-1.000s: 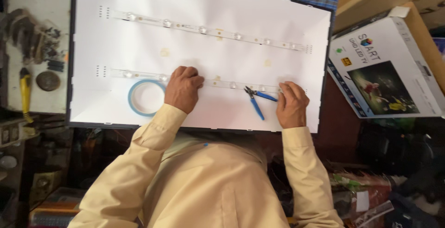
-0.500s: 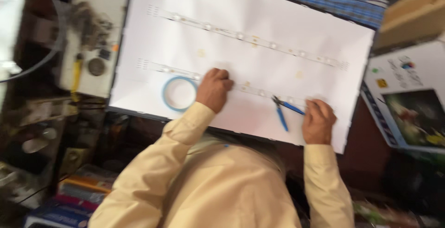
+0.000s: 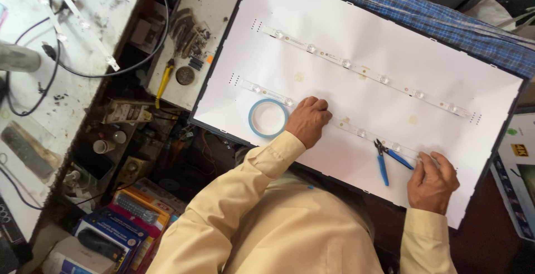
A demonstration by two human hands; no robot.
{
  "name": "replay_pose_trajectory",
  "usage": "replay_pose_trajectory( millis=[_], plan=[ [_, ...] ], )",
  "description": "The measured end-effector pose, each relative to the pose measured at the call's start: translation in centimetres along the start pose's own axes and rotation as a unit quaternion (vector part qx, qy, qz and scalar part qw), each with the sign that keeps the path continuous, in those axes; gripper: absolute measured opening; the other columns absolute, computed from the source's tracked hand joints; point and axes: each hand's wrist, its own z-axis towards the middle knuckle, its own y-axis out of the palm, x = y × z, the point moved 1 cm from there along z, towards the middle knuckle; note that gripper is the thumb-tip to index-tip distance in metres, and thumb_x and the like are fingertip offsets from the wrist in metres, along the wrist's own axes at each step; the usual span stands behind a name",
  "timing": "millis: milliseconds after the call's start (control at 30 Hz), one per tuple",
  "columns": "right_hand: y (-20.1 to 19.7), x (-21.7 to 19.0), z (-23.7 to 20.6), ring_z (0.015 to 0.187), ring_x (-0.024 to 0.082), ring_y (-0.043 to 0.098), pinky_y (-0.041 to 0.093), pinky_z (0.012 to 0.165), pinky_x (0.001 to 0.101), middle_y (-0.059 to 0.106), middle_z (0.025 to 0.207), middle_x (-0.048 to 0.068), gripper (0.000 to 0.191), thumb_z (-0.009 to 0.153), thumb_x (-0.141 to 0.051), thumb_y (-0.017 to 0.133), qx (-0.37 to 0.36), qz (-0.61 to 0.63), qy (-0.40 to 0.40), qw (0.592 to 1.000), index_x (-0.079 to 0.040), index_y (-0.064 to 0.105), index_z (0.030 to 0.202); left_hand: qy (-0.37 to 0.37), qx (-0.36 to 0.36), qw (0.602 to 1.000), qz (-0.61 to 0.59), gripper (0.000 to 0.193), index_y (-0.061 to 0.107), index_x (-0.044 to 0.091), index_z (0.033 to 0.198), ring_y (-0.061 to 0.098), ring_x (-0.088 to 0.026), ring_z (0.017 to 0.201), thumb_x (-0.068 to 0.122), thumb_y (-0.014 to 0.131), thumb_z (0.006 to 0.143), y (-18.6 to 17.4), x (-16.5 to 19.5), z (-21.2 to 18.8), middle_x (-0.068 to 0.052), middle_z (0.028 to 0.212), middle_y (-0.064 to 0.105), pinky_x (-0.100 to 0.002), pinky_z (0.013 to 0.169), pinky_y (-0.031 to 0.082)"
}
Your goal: The person works on LED backlight strips laid inside a disassembled TV panel on the bench. They cut pieces of blue tape, apply tape to the strip, use pliers to handle small components, and press parts onto the LED strips by hand.
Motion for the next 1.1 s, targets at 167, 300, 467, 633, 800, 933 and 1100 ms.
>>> replay_pose_trajectory(
  millis=[167,300,467,633,800,933,1100],
  plan=[
    [0.4,-1.3,-0.3,0.118,0.034,0.064,0.051,0.105,0.0462,0.066,0.132,0.015,0.024,0.102,-0.014,0.073,0.011,0.048,0.014,0.999,-0.002,0.074,0.123,-0.003,-0.019,0.999,-0.027,0.018,0.073,0.005,0.098,0.056,-0.032,0.110,0.003,0.068,0.081,0.8,-0.5,0.1,-0.009,0.107,0.064,-0.041,0.101,0.046],
    [0.3,-2.9,-0.9,0.119,0.041,0.062,0.050,0.103,0.0488,0.066,0.127,0.022,0.048,0.085,-0.026,0.085,-0.021,0.029,0.005,0.999,0.003,0.072,0.122,0.023,0.016,0.997,-0.075,0.042,0.068,-0.001,0.120,0.055,-0.036,0.109,0.007,0.072,0.079,1.5,-0.7,0.2,-0.015,0.113,0.062,-0.044,0.096,0.046],
    [0.4,-3.4,-0.8,0.119,0.041,0.061,0.048,0.099,0.0510,0.066,0.127,0.023,0.065,0.073,-0.031,0.091,-0.034,0.019,0.023,0.999,0.004,0.069,0.123,-0.080,0.092,0.992,0.040,0.032,0.068,0.001,0.105,0.055,-0.037,0.108,0.018,0.081,0.080,0.4,-1.1,-3.4,-0.016,0.112,0.060,-0.047,0.093,0.045],
    [1.2,-3.1,-0.6,0.123,0.037,0.060,0.049,0.103,0.0493,0.064,0.132,0.019,0.063,0.077,-0.028,0.088,-0.054,0.041,0.028,0.997,0.000,0.067,0.129,-0.197,0.025,0.972,0.124,0.039,0.067,0.005,0.094,0.054,-0.035,0.102,0.030,0.087,0.072,-1.0,-2.1,-7.8,-0.012,0.104,0.060,-0.046,0.086,0.041],
    [1.6,-3.2,-0.8,0.123,0.035,0.056,0.045,0.098,0.0559,0.066,0.130,0.015,0.063,0.072,-0.028,0.089,-0.073,0.005,0.033,0.997,-0.005,0.069,0.127,-0.169,0.050,0.977,0.119,0.022,0.068,0.009,0.092,0.055,-0.030,0.105,0.023,0.080,0.081,-0.1,-3.7,-9.3,-0.008,0.107,0.062,-0.045,0.087,0.041],
    [1.0,-3.3,-0.4,0.120,0.036,0.056,0.046,0.096,0.0540,0.066,0.126,0.014,0.062,0.070,-0.027,0.087,-0.094,0.035,0.022,0.995,-0.008,0.069,0.126,-0.144,0.063,0.980,0.124,0.015,0.069,0.008,0.092,0.056,-0.028,0.105,0.020,0.076,0.085,0.1,-4.3,-10.2,-0.007,0.105,0.063,-0.046,0.092,0.037],
    [-0.5,-2.8,-0.2,0.108,0.033,0.060,0.049,0.092,0.0466,0.066,0.118,0.015,0.059,0.071,-0.022,0.077,-0.117,0.130,0.058,0.983,-0.007,0.068,0.127,-0.136,0.073,0.980,0.127,0.013,0.067,0.010,0.090,0.056,-0.027,0.105,0.019,0.076,0.086,-2.0,-3.3,-10.7,-0.005,0.102,0.062,-0.048,0.094,0.032]
  ],
)
